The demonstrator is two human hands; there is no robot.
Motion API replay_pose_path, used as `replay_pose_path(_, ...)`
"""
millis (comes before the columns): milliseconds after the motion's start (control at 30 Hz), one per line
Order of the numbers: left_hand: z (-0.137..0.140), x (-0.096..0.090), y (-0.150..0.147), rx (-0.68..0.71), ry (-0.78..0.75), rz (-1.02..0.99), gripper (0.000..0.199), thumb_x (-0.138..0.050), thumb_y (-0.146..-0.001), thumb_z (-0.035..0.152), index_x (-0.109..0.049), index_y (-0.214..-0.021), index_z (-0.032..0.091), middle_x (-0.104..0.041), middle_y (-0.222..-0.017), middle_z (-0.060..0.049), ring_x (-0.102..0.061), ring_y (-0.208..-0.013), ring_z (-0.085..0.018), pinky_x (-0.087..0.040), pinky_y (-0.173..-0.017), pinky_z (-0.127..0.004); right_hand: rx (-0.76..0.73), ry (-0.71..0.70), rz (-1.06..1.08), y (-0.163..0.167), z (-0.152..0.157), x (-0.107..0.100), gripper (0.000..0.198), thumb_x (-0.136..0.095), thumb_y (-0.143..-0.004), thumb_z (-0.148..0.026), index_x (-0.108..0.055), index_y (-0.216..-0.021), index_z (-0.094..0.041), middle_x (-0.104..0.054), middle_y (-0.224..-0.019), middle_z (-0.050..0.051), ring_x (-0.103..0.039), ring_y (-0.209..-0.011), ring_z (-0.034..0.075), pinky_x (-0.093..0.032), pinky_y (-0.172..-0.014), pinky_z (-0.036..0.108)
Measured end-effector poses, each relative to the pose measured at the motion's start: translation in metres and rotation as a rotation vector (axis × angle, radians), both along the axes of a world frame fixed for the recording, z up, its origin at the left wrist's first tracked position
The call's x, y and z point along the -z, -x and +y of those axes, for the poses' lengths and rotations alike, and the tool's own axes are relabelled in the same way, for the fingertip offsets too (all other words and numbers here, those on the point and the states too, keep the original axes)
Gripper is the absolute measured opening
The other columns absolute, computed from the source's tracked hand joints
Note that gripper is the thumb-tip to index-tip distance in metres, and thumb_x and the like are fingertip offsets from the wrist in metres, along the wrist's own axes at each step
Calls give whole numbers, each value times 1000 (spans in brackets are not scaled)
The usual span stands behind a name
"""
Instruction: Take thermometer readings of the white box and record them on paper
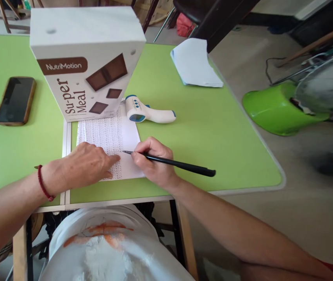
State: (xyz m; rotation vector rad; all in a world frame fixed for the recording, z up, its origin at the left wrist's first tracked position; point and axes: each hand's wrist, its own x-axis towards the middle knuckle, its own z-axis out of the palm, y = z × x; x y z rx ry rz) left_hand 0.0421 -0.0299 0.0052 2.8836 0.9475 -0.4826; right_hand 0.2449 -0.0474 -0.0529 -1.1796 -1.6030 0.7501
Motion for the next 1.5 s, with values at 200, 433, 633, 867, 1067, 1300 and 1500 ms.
replay_pose_path(200,3,-5,-1,-12,32,17,42,-59,-96,44,-58,-133,24,-67,-66,-7,-67,-65,-26,-38,-56,-29,-78,-45,-55,-1,1,1,20,-59,-77,-21,-45,-63,-23,-46,-51,-7,-40,-46,9,-33,-45,23)
replay_pose_path(433,3,-6,-2,-29,59,14,41,-61,-95,43,-58,-132,25,-67,-69,-7,-67,-67,-25,-39,-58,-29,-112,-50,-54,-1,2,1,21,-60,-78,-20,-45,-63,-23,-44,-52,-7,-40,-45,7,-31,-43,21)
replay_pose_path(633,4,-8,-3,-39,69,19,41,-61,-95,43,-59,-131,25,-67,-68,-7,-67,-67,-26,-40,-58,-30,-120,-7,-61,0,2,1,20,-59,-78,-22,-45,-63,-22,-45,-53,-7,-37,-46,7,-29,-43,21)
replay_pose_path(867,4,-8,-2,-35,65,14,41,-62,-95,41,-59,-132,24,-67,-68,-7,-67,-65,-26,-42,-59,-30,-119,-3,-75,1,2,0,19,-57,-76,-20,-44,-63,-23,-45,-52,-7,-38,-47,8,-31,-44,22)
replay_pose_path(1067,4,-9,-1,-32,68,17,38,-61,-95,40,-60,-129,25,-67,-68,-6,-67,-66,-26,-43,-59,-31,-118,-9,-75,0,3,3,19,-58,-76,-20,-43,-63,-23,-45,-52,-7,-39,-46,8,-31,-45,22)
replay_pose_path(1300,4,-9,-2,-38,70,23,38,-61,-95,40,-60,-129,25,-66,-66,-5,-66,-65,-25,-43,-59,-30,-105,-3,-75,0,3,0,19,-58,-77,-21,-44,-63,-23,-45,-52,-7,-38,-46,8,-30,-44,22)
replay_pose_path(1500,4,-12,-2,-36,72,34,36,-61,-95,38,-60,-128,24,-65,-66,-5,-67,-65,-24,-39,-56,-28,-91,-8,-84,1,2,0,21,-58,-76,-21,-42,-62,-23,-43,-52,-7,-37,-47,8,-30,-44,22)
